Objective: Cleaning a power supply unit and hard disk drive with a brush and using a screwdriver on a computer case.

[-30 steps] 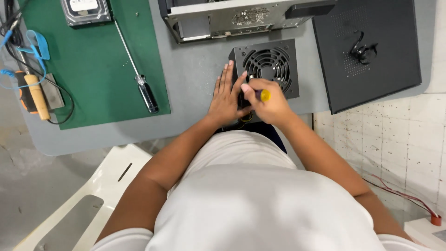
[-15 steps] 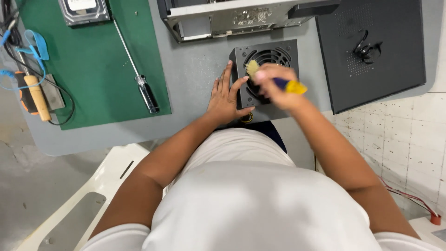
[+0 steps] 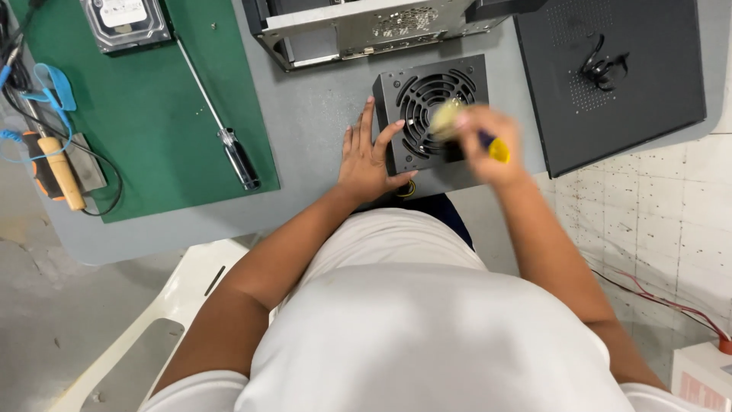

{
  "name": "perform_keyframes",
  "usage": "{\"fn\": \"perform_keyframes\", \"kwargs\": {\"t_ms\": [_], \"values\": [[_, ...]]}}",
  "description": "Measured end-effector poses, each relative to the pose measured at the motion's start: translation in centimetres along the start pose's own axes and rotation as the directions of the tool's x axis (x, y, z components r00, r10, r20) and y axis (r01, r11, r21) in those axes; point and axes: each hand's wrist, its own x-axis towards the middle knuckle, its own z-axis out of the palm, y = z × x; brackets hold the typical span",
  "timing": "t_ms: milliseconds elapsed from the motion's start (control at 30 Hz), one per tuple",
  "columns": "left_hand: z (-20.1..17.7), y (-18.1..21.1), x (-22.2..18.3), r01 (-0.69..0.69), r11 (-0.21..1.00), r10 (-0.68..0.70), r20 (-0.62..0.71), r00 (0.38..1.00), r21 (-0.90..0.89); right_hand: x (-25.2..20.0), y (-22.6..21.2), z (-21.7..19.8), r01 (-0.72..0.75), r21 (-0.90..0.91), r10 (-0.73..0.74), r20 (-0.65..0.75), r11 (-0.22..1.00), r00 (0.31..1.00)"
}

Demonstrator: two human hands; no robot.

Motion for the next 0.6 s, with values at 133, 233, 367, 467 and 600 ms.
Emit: {"fn": "perform_keyframes", "kwargs": {"t_ms": [133, 233, 367, 467, 600], "values": [[0.1, 0.1, -0.2, 0.01, 1.0, -0.01, 0.011, 1.0, -0.005, -1.3, 1.2, -0.8, -0.14, -0.341, 0.124, -0.067, 0.93, 0.99], [-0.1, 0.3, 0.2, 0.015, 1.0, -0.014, 0.019, 1.0, -0.02, -2.0, -2.2, 4.0, -0.04, 0.023, 0.043, -0.166, 0.999, 0.985], [-0.4, 0.7, -0.2, 0.042, 0.999, -0.041, 0.03, 0.999, -0.003, -1.6, -6.0, 4.3, -0.154, 0.09, 0.152, 0.029, 0.984, 0.988], [-0.5, 0.7, -0.3, 0.054, 0.999, -0.053, 0.031, 0.998, -0.007, -2.0, -2.9, 1.0, -0.154, -0.024, 0.152, -0.063, 0.988, 0.986], [-0.2, 0.7, -0.5, 0.058, 0.998, -0.058, 0.031, 0.998, -0.007, -2.0, -2.2, 0.3, -0.23, -0.228, 0.204, -0.133, 0.946, 0.97]]}}
